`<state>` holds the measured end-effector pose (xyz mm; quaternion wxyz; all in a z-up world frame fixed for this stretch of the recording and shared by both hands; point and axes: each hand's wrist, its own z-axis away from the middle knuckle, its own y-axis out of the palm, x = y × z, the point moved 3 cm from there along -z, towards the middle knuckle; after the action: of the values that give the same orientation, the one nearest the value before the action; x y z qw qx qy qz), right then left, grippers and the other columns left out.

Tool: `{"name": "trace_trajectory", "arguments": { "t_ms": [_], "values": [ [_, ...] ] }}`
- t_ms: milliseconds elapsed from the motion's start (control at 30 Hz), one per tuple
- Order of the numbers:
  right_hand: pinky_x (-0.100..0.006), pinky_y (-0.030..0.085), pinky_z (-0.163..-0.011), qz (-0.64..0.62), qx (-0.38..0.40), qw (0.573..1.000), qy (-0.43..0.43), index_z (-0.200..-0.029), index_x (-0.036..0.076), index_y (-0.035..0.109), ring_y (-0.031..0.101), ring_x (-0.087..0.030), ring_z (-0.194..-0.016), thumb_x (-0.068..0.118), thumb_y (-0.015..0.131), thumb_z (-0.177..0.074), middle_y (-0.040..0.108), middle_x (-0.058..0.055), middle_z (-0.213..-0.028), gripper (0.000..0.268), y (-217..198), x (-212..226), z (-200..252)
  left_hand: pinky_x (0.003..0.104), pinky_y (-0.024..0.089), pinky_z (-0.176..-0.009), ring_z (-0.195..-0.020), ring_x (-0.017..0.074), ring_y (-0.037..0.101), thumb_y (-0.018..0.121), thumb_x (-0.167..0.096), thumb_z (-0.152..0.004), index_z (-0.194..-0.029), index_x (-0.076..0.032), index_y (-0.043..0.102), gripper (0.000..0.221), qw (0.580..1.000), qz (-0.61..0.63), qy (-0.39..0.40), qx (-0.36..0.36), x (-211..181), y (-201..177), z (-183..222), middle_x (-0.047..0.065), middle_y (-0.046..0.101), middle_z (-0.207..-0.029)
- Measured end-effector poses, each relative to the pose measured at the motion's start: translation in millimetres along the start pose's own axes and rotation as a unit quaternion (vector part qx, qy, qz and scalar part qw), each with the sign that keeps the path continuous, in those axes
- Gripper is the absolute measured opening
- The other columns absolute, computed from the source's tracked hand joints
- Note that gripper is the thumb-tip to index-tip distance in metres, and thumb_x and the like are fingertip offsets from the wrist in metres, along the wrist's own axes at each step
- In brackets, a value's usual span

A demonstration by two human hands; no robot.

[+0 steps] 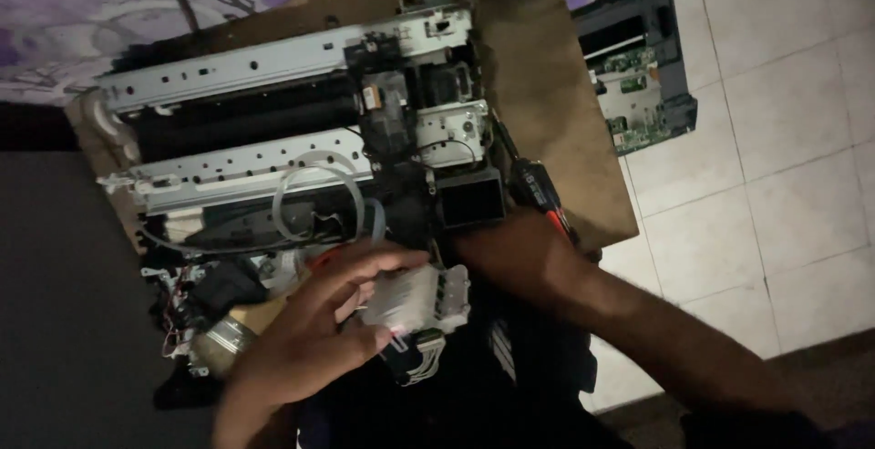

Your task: Disconnecting internal cables and removing components from a disassembled printer for repair

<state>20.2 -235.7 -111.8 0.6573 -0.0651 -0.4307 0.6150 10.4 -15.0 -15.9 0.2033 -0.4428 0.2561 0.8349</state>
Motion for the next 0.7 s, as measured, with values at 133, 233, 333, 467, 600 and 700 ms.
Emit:
{"name": "trace_trajectory", "arguments": {
  "t_ms": [133, 233, 333, 467, 600, 700],
  "values": [
    [-0.050, 0.056, -0.052, 0.123, 0.049, 0.990, -0.037, -0.096, 0.021, 0.070, 0.075, -0.035, -0.081, 0.032, 0.055, -0.092, 0.076, -0.004, -0.092, 0.018, 6.4, -3.4, 5.9, 0.049, 0.033, -0.118, -0.145, 0.0254, 0.053, 0.068, -0.017, -0.087, -0.138, -0.020, 0.066, 0.050, 0.998, -0.046, -0.047, -0.017, -0.2, -1.2, 0.6, 0.002, 0.056, -0.148],
    [-0.049, 0.049, -0.053, 0.116, 0.020, 0.993, -0.032, -0.086, 0.024, 0.063, 0.074, -0.026, -0.077, 0.036, 0.056, -0.094, 0.072, -0.003, -0.082, 0.016, 3.2, -15.2, 25.4, 0.041, 0.043, -0.114, -0.138, 0.0246, 0.056, 0.069, -0.035, -0.091, -0.141, -0.012, 0.061, 0.056, 0.999, -0.017, 0.028, -0.012, -1.6, 3.1, 1.7, 0.007, 0.055, -0.141],
    [-0.042, 0.056, -0.062, 0.018, -0.144, 0.980, -0.134, -0.111, 0.029, 0.077, 0.077, -0.021, -0.085, 0.015, 0.065, -0.082, 0.080, 0.001, -0.102, 0.034, -27.7, -17.6, 55.5, 0.037, 0.054, -0.102, -0.125, 0.0215, 0.065, 0.072, -0.034, -0.090, -0.134, -0.016, 0.065, 0.048, 0.992, -0.086, 0.056, -0.068, -8.6, 7.0, 1.4, 0.006, 0.063, -0.133],
    [-0.035, 0.059, -0.066, 0.066, -0.311, 0.938, -0.135, -0.096, 0.016, 0.080, 0.077, -0.019, -0.080, 0.034, 0.070, -0.092, 0.080, -0.001, -0.091, 0.021, -70.7, -10.1, 67.9, 0.031, 0.051, -0.085, -0.106, 0.0167, 0.068, 0.070, -0.043, -0.084, -0.124, -0.019, 0.071, 0.046, 0.969, -0.196, 0.018, -0.149, -10.9, 20.3, 0.5, 0.002, 0.070, -0.116],
    [-0.030, 0.047, -0.060, 0.017, -0.257, 0.947, -0.194, -0.091, 0.025, 0.076, 0.070, -0.010, -0.065, 0.043, 0.069, -0.093, 0.075, 0.007, -0.074, 0.020, -115.7, 32.7, 41.8, 0.034, 0.050, -0.090, -0.103, 0.0227, 0.068, 0.078, -0.047, -0.077, -0.119, -0.015, 0.071, 0.053, 0.948, -0.222, 0.062, -0.219, -0.8, 32.0, -1.5, 0.008, 0.069, -0.113],
    [-0.030, 0.053, -0.066, 0.028, -0.126, 0.947, -0.296, -0.096, 0.018, 0.077, 0.075, -0.012, -0.075, 0.033, 0.065, -0.098, 0.080, 0.004, -0.087, 0.019, -136.4, 94.1, 14.0, 0.037, 0.048, -0.097, -0.112, 0.0296, 0.067, 0.081, -0.046, -0.079, -0.126, -0.014, 0.067, 0.058, 0.934, -0.246, 0.114, -0.232, 3.3, 44.1, -0.1, 0.013, 0.068, -0.120]
  ]
}}
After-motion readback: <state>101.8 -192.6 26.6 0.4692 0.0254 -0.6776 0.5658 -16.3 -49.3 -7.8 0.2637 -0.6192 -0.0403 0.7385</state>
